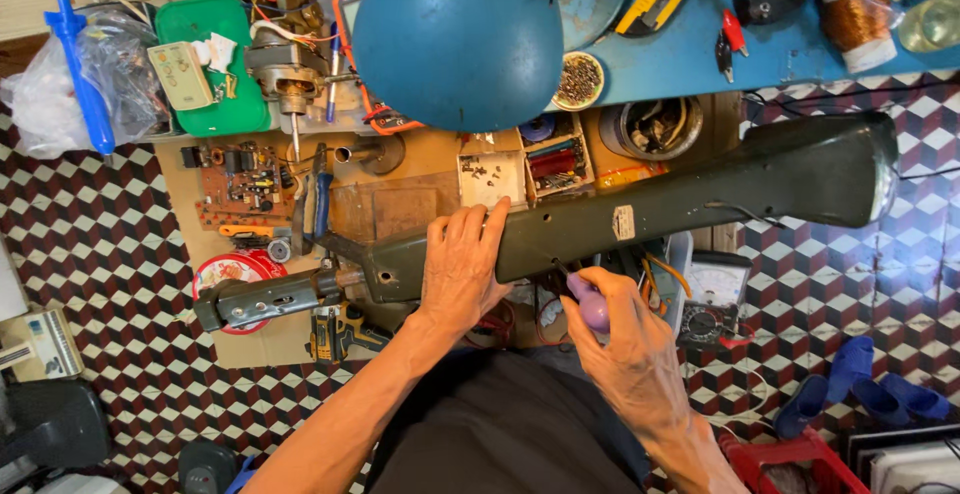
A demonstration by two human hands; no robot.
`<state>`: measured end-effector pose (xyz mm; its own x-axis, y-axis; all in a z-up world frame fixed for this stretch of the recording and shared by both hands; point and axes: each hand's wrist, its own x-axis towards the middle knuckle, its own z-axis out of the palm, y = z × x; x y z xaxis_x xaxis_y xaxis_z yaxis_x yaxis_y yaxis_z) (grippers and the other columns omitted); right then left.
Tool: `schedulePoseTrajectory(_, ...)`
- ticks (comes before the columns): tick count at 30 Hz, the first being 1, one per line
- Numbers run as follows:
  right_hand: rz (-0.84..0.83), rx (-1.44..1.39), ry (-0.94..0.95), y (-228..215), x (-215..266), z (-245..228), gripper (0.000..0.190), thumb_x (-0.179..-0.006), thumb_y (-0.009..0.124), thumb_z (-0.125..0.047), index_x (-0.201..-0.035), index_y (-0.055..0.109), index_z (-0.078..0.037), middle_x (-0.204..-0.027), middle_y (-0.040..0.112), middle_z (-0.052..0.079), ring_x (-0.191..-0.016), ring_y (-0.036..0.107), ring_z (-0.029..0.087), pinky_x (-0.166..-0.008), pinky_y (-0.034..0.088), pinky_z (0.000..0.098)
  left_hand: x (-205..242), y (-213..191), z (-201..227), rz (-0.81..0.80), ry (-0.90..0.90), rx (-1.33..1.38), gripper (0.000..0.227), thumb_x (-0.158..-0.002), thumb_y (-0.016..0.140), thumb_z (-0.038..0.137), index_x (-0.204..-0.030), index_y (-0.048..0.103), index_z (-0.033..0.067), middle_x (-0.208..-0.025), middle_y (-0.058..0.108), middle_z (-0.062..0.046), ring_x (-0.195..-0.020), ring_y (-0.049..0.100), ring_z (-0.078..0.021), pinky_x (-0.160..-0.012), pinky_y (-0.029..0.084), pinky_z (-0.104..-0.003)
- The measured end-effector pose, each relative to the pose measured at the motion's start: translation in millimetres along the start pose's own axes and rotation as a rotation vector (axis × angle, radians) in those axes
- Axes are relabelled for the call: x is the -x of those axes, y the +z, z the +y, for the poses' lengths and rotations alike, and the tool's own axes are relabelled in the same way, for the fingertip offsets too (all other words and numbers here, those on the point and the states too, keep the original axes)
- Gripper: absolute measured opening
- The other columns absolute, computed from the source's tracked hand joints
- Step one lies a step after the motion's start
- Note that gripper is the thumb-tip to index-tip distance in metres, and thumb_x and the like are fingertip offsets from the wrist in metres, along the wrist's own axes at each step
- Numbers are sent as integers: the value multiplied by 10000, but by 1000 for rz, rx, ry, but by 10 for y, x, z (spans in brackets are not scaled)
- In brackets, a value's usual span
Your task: The person aligns a long green metal part with a bracket, then uses a screwdriver to fasten screws into the part. The person repeatedly picks up screws and tightens them into the metal part on a cluttered workbench.
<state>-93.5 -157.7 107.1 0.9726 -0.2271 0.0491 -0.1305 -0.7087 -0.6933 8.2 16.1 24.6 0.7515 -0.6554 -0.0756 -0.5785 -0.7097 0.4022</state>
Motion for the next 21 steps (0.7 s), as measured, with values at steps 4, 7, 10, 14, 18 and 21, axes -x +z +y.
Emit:
schedulePoseTrajectory(4,7,-18,103,-97,69,-33,332,-883,772,-89,-1160,605,-15,-997,739,124,-838,757,247,-706,602,350,-7,22,15,-58,-18,-48,1127,-507,961,327,-1459,426,47,-1208,557,-134,-1165,518,-316,-976,370,-461)
schedulePoseTrajectory(7,83,-58,224,-257,194,-70,343,-905,766,-101,-1179,581,-10,-1043,742,121,-869,761,196,-704,622,303,29,31,2,-44,-24,-71,1144,-497,972,353,-1452,418,53,-1210,555,-139,-1172,516,-323,-983,366,-479)
schedulePoseTrajectory(10,211,-4,301,-475,363,-65,344,-939,757,-93,-1204,557,-1,-1071,749,114,-913,745,187,-790,592,293,2,87,53,9,16,-67,1144,-496,979,363,-1442,418,48,-1200,556,-151,-1173,514,-338,-993,359,-504)
schedulePoseTrajectory(14,283,49,362,-480,492,32,301,-961,747,-53,-1193,565,6,-1044,737,128,-912,733,204,-835,567,288,-71,181,107,26,70,-61,1142,-495,981,377,-1426,425,17,-1187,560,-166,-1159,513,-344,-985,363,-504)
schedulePoseTrajectory(18,307,-190,512,-327,596,147,290,-958,719,-58,-1180,541,-1,-1029,740,104,-834,753,157,-755,587,271,-101,210,67,-11,99,14,1094,-507,967,351,-1419,453,34,-1176,573,-126,-1148,530,-308,-969,381,-455)
schedulePoseTrajectory(21,369,-238,490,-258,681,177,306,-972,708,-40,-1207,520,19,-1064,734,124,-842,743,162,-765,597,272,-104,202,40,0,106,35,1078,-485,969,342,-1388,468,31,-1150,579,-128,-1122,538,-309,-949,385,-456)
